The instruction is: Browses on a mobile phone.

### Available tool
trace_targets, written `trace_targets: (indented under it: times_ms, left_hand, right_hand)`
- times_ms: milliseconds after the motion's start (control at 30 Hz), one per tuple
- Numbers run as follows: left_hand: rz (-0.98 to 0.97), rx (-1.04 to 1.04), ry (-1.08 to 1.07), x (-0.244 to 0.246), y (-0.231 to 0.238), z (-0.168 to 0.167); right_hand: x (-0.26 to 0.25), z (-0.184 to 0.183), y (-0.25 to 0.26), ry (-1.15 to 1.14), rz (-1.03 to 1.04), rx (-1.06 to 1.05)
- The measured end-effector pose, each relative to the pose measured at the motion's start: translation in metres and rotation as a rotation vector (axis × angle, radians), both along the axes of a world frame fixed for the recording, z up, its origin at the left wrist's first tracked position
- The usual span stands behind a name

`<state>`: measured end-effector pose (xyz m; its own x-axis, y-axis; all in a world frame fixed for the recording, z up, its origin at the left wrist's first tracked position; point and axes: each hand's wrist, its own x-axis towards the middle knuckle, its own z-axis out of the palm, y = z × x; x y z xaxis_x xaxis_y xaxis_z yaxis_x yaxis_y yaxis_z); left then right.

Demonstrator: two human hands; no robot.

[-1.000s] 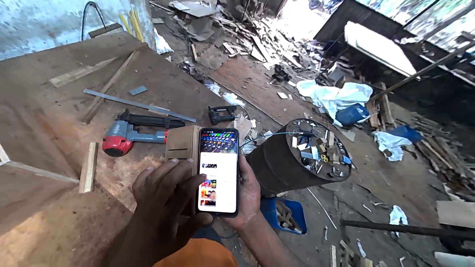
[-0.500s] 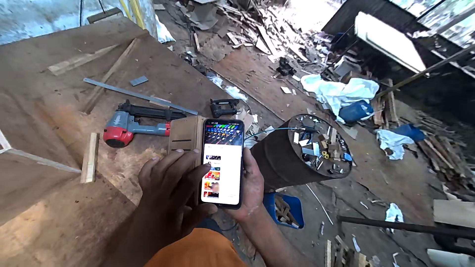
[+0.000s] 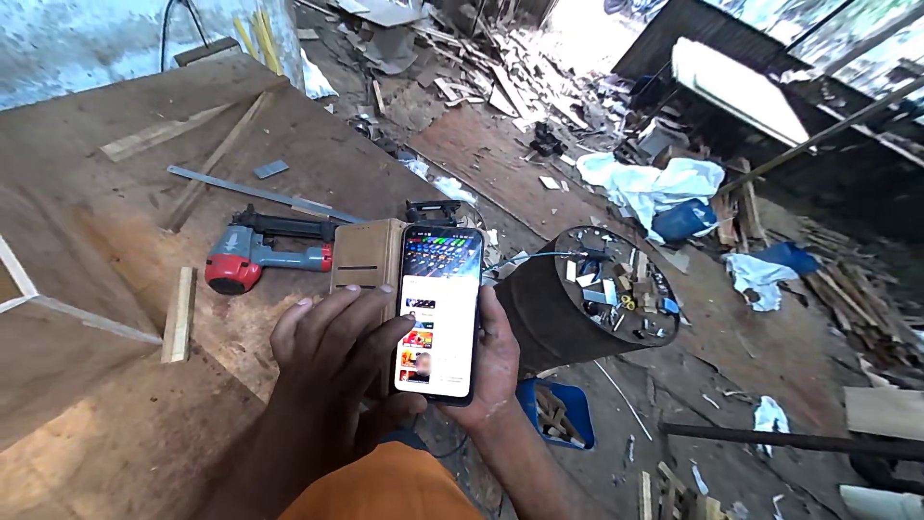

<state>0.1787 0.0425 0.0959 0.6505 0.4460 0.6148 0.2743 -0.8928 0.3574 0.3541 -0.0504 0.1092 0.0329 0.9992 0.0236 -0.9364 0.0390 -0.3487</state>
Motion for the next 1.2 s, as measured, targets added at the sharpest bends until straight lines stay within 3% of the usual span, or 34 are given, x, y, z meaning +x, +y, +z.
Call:
trace_targets:
  times_ms: [333, 733, 967, 1100, 1200]
  left_hand:
    - [-0.002, 0.004, 0.002, -0.005, 0.004, 0.004]
    - [0.009, -0.011, -0.146, -0.017, -0.006, -0.006]
    - [-0.095, -0.001, -0.179, -0.018, -0.02, -0.017]
    - [-0.123, 0.005, -0.183, -0.013, -0.025, -0.018]
    - [-0.106, 0.004, -0.162, -0.011, -0.025, -0.016]
  right_hand:
    - [-0.005, 0.0, 0.002, -0.026, -0.015, -0.006]
    - [-0.006, 0.006, 0.001, -0.064, -0.06, 0.019]
    - [-0.009, 0.01, -0.002, -0.142, -0.096, -0.011]
    - [-0.008, 0.008, 0.012, 0.018, -0.111, -0.013]
    - [-0.009, 0.009, 0.009, 0.0, -0.097, -0.004]
